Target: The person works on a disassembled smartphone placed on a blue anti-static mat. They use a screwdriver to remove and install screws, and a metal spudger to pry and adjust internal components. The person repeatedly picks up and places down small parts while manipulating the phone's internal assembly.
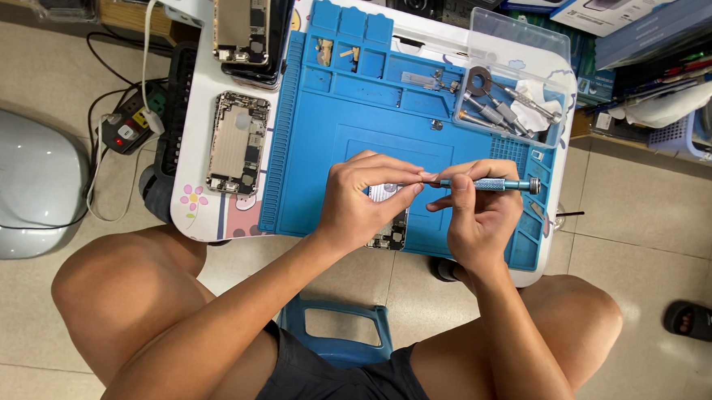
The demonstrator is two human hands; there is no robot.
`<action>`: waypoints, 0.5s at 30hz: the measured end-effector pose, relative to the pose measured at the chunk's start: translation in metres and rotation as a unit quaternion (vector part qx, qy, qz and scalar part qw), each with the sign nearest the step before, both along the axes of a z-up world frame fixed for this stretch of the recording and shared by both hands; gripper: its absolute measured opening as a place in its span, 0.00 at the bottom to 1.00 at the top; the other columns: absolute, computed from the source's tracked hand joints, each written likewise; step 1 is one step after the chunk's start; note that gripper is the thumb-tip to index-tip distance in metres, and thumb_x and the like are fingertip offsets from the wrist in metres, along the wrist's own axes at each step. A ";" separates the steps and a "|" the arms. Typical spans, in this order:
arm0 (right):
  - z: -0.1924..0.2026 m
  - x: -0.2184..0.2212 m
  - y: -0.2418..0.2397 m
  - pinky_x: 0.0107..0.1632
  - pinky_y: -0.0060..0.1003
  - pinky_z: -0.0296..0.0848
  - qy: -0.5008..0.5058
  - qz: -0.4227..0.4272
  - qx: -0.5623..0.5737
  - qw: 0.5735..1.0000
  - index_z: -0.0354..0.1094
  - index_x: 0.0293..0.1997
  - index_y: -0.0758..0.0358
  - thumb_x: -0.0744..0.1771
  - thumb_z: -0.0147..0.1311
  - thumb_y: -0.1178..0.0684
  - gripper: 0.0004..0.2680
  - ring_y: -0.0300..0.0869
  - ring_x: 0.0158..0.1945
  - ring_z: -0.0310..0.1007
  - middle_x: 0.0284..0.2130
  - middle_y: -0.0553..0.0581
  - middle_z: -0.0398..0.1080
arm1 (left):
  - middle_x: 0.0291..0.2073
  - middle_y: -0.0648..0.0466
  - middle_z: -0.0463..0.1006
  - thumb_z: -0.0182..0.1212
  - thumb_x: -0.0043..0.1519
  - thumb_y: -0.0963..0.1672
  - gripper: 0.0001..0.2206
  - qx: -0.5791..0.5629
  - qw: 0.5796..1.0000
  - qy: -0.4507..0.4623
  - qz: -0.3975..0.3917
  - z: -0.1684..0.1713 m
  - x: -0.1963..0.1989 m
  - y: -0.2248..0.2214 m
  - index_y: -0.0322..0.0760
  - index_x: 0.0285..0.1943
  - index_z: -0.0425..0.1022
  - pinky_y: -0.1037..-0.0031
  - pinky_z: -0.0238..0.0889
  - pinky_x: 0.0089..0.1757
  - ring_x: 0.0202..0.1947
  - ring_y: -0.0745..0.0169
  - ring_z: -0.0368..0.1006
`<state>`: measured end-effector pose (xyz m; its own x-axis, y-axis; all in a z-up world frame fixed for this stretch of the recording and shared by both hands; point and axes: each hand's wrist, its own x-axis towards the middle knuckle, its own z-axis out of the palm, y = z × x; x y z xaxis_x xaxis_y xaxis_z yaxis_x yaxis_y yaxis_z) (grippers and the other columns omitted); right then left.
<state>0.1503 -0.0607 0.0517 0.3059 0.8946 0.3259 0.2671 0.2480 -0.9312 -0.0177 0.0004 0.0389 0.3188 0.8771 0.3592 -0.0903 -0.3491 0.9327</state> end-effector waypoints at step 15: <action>-0.003 -0.002 0.003 0.29 0.44 0.83 0.000 0.028 0.005 1.000 0.56 0.42 0.72 0.73 0.51 0.54 0.10 0.56 0.36 0.83 0.32 0.73 0.75 | 0.41 0.57 0.88 0.71 0.61 0.40 0.06 -0.013 1.000 0.009 0.012 -0.005 -0.006 -0.004 0.45 0.42 0.87 0.74 0.74 0.39 0.40 0.58 0.83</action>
